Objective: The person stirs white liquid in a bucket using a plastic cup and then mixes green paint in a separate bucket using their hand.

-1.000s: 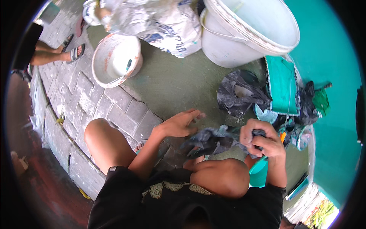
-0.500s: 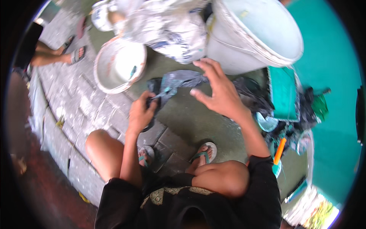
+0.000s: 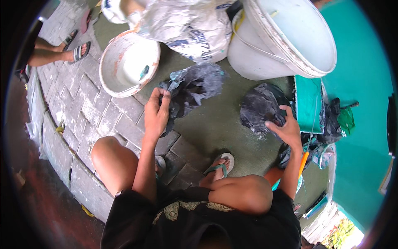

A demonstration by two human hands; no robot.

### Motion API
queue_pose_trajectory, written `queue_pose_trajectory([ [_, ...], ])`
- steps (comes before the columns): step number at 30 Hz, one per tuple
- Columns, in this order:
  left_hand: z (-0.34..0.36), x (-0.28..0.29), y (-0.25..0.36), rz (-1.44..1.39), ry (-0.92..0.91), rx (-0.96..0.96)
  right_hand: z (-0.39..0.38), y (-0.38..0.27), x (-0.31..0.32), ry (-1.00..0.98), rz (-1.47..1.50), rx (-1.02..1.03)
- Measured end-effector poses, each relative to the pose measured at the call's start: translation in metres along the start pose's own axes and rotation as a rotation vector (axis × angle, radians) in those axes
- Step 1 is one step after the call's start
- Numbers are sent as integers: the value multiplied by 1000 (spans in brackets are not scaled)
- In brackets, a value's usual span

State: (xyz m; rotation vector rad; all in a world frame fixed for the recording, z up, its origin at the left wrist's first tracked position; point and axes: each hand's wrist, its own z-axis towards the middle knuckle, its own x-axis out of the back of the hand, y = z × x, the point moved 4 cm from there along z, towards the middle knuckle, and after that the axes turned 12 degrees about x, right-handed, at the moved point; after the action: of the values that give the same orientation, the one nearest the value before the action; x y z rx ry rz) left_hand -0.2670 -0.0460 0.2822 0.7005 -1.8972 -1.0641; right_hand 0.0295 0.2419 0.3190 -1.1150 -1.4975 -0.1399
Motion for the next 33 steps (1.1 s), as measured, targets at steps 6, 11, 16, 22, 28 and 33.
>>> queue_pose_trajectory([
  [6,5,7,-9,-339,35,66,9,-2,-7,86,185,322],
  [11,0,7,-6,-403,53,-2,29,-45,10,107,409,353],
  [16,-3,20,-8,-494,156,11,55,-74,4,222,322,517],
  [22,-9,25,-19,-533,202,40,57,-91,-4,182,559,431],
  [28,-1,24,-23,-610,268,59,80,-139,-28,130,145,576],
  [33,4,28,-33,-694,277,71,55,-168,-18,29,-366,451],
])
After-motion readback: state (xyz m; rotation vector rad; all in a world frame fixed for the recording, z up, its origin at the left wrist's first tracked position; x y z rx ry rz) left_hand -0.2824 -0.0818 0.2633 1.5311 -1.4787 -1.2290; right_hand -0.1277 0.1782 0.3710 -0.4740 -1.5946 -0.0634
